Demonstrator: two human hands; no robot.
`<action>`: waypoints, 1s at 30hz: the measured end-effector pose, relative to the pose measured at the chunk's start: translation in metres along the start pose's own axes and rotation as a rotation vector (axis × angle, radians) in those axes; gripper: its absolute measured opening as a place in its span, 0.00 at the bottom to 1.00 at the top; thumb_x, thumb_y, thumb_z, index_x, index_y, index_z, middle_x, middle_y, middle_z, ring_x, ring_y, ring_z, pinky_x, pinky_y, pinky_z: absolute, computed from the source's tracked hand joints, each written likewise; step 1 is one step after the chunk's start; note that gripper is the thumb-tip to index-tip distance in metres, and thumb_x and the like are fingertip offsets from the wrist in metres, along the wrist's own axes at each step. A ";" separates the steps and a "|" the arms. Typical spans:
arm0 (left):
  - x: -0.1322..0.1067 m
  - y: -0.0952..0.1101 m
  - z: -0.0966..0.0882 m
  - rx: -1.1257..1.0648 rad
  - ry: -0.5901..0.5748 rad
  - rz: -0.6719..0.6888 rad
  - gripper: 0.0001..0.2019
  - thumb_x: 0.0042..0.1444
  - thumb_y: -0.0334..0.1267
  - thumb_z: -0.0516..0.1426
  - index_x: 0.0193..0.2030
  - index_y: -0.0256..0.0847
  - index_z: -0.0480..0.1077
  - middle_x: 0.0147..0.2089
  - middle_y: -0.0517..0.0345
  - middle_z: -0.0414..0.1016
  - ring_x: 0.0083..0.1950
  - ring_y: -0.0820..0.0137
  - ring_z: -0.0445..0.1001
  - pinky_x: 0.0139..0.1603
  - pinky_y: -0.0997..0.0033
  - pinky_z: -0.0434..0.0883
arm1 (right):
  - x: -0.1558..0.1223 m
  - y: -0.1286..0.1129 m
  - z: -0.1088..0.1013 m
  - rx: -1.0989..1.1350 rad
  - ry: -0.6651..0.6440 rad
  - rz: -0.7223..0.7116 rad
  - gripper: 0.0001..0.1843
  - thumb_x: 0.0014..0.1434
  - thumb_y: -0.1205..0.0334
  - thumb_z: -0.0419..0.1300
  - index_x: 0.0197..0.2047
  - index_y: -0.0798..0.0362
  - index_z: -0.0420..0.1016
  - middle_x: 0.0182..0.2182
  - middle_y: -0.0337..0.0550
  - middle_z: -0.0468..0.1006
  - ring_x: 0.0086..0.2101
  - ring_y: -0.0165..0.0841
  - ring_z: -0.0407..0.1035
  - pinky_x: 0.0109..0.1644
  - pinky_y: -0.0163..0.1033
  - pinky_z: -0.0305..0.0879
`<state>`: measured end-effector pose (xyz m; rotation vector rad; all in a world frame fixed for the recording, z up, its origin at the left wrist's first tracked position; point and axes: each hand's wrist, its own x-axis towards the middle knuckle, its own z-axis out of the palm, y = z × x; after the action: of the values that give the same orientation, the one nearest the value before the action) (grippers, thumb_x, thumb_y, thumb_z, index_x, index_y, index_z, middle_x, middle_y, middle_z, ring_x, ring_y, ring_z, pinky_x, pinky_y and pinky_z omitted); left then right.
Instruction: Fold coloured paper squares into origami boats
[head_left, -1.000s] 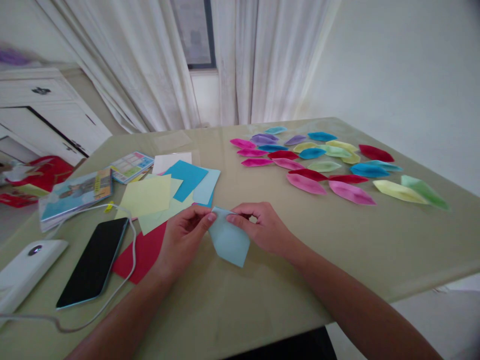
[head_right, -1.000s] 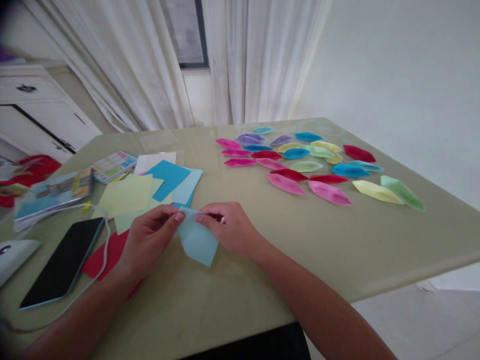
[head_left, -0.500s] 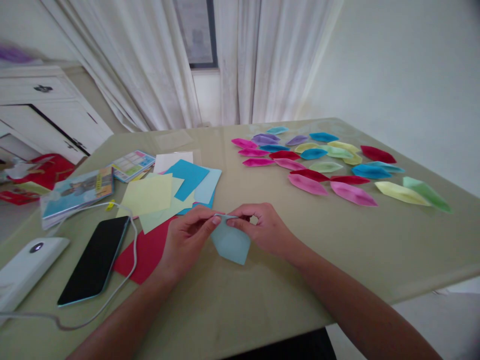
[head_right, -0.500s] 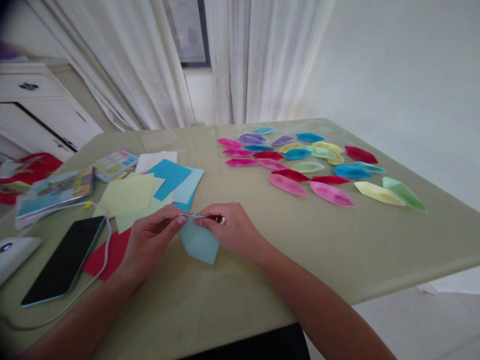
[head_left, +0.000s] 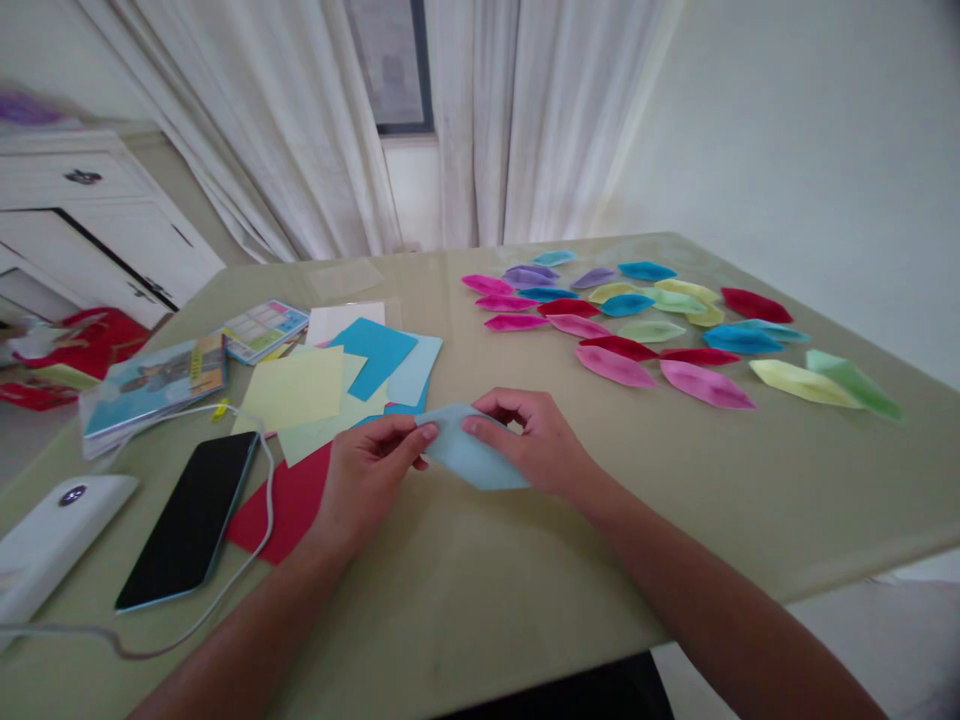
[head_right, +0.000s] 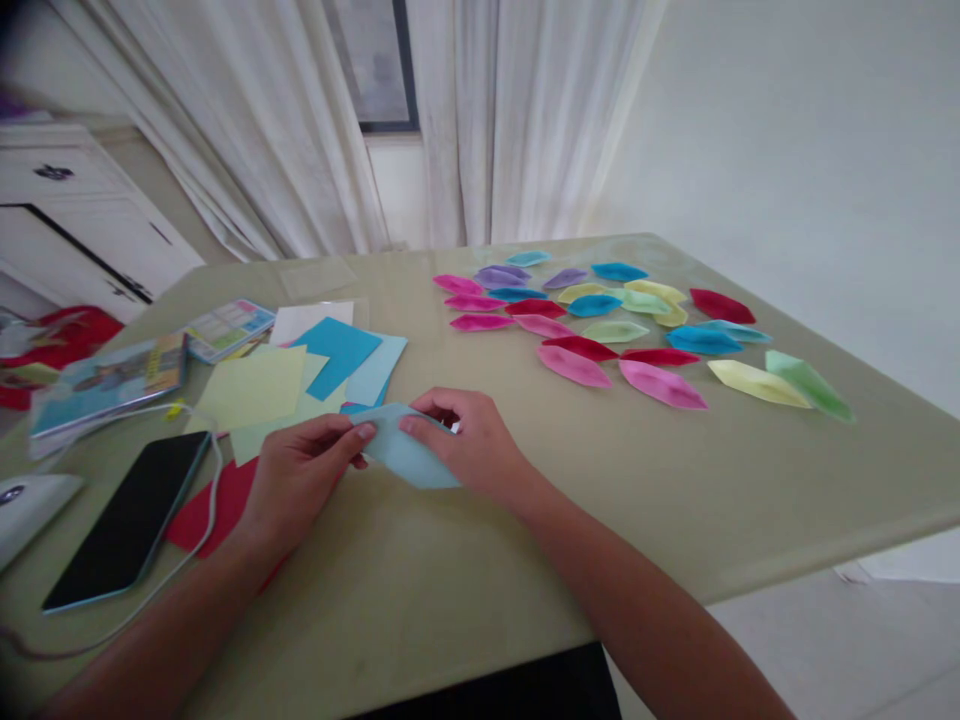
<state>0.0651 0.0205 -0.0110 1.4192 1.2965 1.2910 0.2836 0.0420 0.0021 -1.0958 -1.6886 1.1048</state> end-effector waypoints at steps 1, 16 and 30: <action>0.000 0.000 0.000 -0.004 0.009 -0.011 0.08 0.55 0.42 0.72 0.32 0.40 0.84 0.23 0.60 0.80 0.23 0.71 0.76 0.26 0.76 0.72 | 0.001 0.002 -0.001 0.024 -0.009 0.020 0.09 0.63 0.57 0.69 0.38 0.54 0.84 0.30 0.36 0.80 0.29 0.29 0.67 0.32 0.35 0.60; 0.000 -0.003 0.003 -0.036 -0.070 -0.008 0.11 0.55 0.46 0.71 0.36 0.39 0.82 0.33 0.56 0.82 0.34 0.67 0.79 0.36 0.71 0.75 | 0.007 0.010 0.002 0.455 0.299 0.009 0.18 0.48 0.55 0.81 0.40 0.50 0.87 0.34 0.41 0.85 0.34 0.35 0.75 0.39 0.40 0.72; 0.001 0.001 -0.001 0.129 -0.063 0.005 0.18 0.62 0.50 0.64 0.27 0.40 0.81 0.24 0.60 0.76 0.28 0.69 0.71 0.31 0.72 0.66 | 0.004 0.008 0.000 0.300 0.307 -0.047 0.22 0.62 0.40 0.70 0.31 0.52 0.85 0.25 0.39 0.76 0.29 0.33 0.67 0.34 0.38 0.65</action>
<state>0.0640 0.0207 -0.0093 1.5407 1.3556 1.1740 0.2840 0.0475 -0.0052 -0.9711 -1.2570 1.0585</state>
